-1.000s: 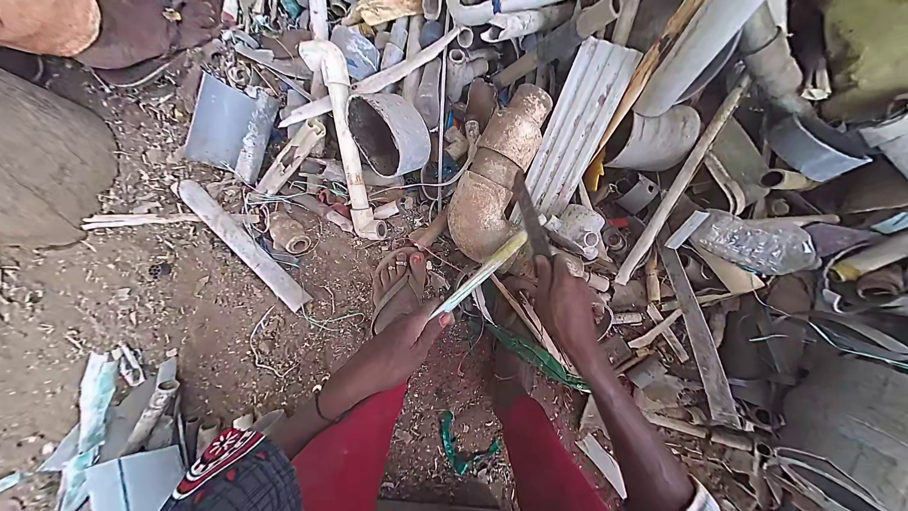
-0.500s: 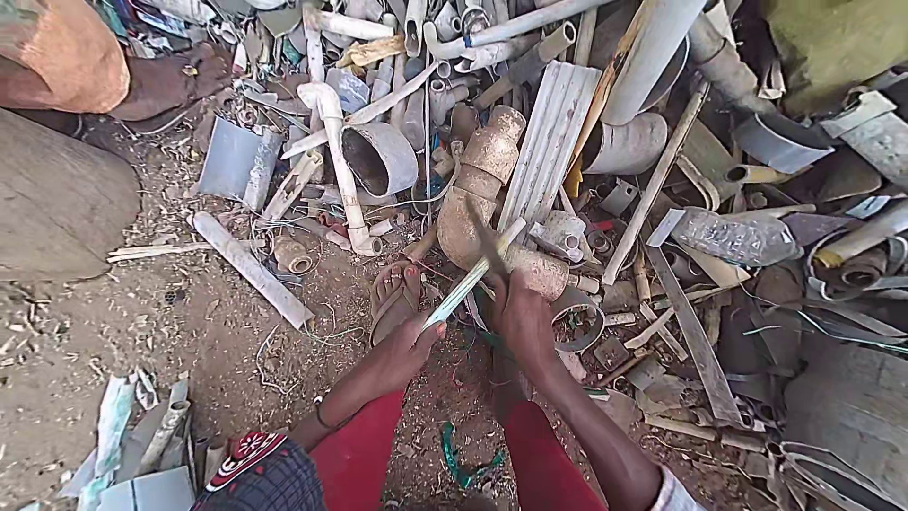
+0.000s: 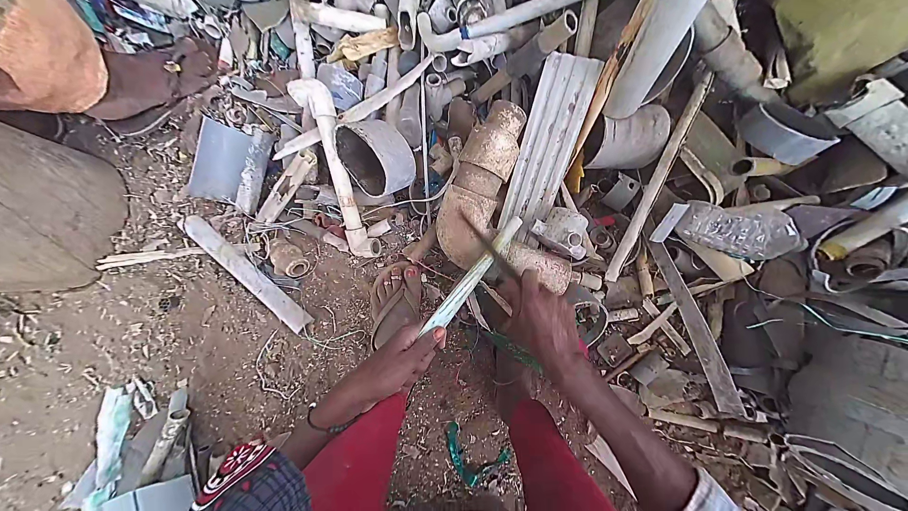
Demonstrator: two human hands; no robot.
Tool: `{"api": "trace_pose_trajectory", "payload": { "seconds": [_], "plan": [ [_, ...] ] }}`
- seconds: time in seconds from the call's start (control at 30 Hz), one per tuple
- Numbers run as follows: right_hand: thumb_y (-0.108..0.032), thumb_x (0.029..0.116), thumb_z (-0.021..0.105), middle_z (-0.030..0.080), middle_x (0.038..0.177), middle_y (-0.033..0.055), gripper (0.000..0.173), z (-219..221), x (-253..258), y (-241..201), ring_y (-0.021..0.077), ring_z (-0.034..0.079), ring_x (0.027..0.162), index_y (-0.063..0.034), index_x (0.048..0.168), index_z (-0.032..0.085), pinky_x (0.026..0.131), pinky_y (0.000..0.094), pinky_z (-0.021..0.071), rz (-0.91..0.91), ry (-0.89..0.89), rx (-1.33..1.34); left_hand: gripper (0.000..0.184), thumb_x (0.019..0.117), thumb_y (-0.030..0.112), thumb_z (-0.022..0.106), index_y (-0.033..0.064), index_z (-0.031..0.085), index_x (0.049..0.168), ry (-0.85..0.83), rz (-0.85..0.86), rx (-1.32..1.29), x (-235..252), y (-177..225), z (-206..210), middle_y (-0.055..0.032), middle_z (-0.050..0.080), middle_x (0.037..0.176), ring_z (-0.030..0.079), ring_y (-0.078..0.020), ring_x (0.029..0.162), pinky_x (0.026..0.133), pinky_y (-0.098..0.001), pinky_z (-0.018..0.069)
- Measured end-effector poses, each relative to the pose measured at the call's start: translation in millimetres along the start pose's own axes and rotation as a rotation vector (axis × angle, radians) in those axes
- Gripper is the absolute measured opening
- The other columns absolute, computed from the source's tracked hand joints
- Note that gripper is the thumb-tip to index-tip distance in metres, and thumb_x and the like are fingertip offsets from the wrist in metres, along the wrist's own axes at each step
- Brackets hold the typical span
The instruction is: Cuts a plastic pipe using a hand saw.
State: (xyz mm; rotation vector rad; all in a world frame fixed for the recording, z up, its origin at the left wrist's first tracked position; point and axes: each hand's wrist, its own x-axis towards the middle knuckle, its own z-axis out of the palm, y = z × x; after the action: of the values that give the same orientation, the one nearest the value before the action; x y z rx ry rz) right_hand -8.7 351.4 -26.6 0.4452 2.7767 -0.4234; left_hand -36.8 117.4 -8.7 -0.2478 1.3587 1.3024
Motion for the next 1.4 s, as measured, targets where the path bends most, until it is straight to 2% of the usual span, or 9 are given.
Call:
{"api": "trace_pose_trajectory", "payload": {
  "seconds": [0.1,0.27,0.43,0.6,0.83,0.93,1.03,1.27,1.4],
  "plan": [
    [-0.04,0.1124,0.032,0.07,0.094,0.0208,0.047,-19,24,-5,0.0409,0.071,0.094,-0.0018,0.124,0.057,0.079,0.0538,0.0539,0.182,-0.202,0.059,0.021,0.1112,0.028,0.035,0.018,0.05,0.099,-0.024,-0.008,-0.051,-1,-2,0,0.0109,0.031,0.056,0.025,0.0018,0.039,0.037,-0.0136,0.0247],
    [-0.039,0.1094,0.043,0.068,0.075,0.0175,0.045,11,-36,-25,0.0385,0.071,0.067,0.0007,0.117,0.063,0.058,0.0508,0.0569,-0.073,-0.053,0.097,0.021,0.1107,0.03,0.038,0.0176,0.051,0.101,0.049,0.003,0.069,2,-5,-5,0.0102,0.032,0.058,0.028,-0.0002,0.041,0.038,-0.0153,0.0272],
    [-0.041,0.112,0.033,0.07,0.094,0.0197,0.046,-19,27,-14,0.0397,0.071,0.096,-0.0031,0.126,0.056,0.08,0.0532,0.0538,0.224,-0.221,0.093,0.022,0.1109,0.03,0.037,0.0181,0.051,0.1,0.023,-0.013,0.014,0,-5,-2,0.0111,0.032,0.057,0.027,0.0011,0.04,0.037,-0.0146,0.0258],
    [-0.04,0.1081,0.046,0.068,0.074,0.0169,0.045,19,-24,-29,0.0383,0.071,0.066,0.0003,0.114,0.065,0.057,0.051,0.0557,-0.064,0.026,0.121,0.023,0.1109,0.031,0.036,0.019,0.051,0.099,-0.037,-0.011,-0.062,3,-6,-9,0.0117,0.03,0.055,0.025,0.0023,0.039,0.037,-0.0133,0.0252],
    [-0.039,0.1113,0.036,0.07,0.088,0.0202,0.046,-2,6,-25,0.041,0.073,0.086,-0.0007,0.121,0.061,0.073,0.0552,0.0561,0.124,-0.14,0.113,0.022,0.1108,0.031,0.036,0.0186,0.051,0.1,-0.034,0.003,-0.064,1,-8,-6,0.0119,0.031,0.056,0.026,0.0025,0.039,0.036,-0.0134,0.0257],
    [-0.04,0.1082,0.046,0.069,0.078,0.0181,0.044,18,-46,-36,0.0382,0.071,0.067,-0.0017,0.119,0.065,0.057,0.0509,0.0563,-0.154,-0.109,0.094,0.031,0.1091,0.035,0.04,0.011,0.057,0.119,0.181,0.082,0.446,6,-8,-9,0.0037,0.041,0.07,0.04,-0.0078,0.053,0.052,-0.0262,0.0387],
    [-0.037,0.1077,0.048,0.069,0.078,0.0204,0.044,19,-29,-19,0.0412,0.071,0.068,0.0012,0.113,0.067,0.057,0.0538,0.0565,-0.11,-0.003,0.096,0.046,0.1107,0.038,0.038,0.0036,0.053,0.137,0.277,0.073,0.756,2,0,-5,-0.013,0.06,0.091,0.059,-0.0237,0.078,0.076,-0.0451,0.0503],
    [-0.034,0.105,0.053,0.065,0.07,0.0165,0.038,39,-38,-28,0.0344,0.068,0.055,0.0005,0.105,0.069,0.047,0.0461,0.0532,-0.235,0.175,0.057,0.048,0.1113,0.035,0.039,0.0011,0.047,0.144,0.378,0.046,0.925,-2,10,4,-0.0244,0.065,0.097,0.066,-0.0387,0.089,0.084,-0.0553,0.0518],
    [-0.039,0.1102,0.042,0.07,0.082,0.0198,0.044,11,8,-17,0.0411,0.072,0.08,-0.0007,0.113,0.062,0.068,0.055,0.0542,0.124,-0.038,0.115,0.049,0.1114,0.036,0.039,0.0015,0.047,0.146,0.362,0.029,0.922,-3,9,4,-0.0229,0.064,0.094,0.065,-0.0373,0.086,0.081,-0.0543,0.0515]
  ]
}}
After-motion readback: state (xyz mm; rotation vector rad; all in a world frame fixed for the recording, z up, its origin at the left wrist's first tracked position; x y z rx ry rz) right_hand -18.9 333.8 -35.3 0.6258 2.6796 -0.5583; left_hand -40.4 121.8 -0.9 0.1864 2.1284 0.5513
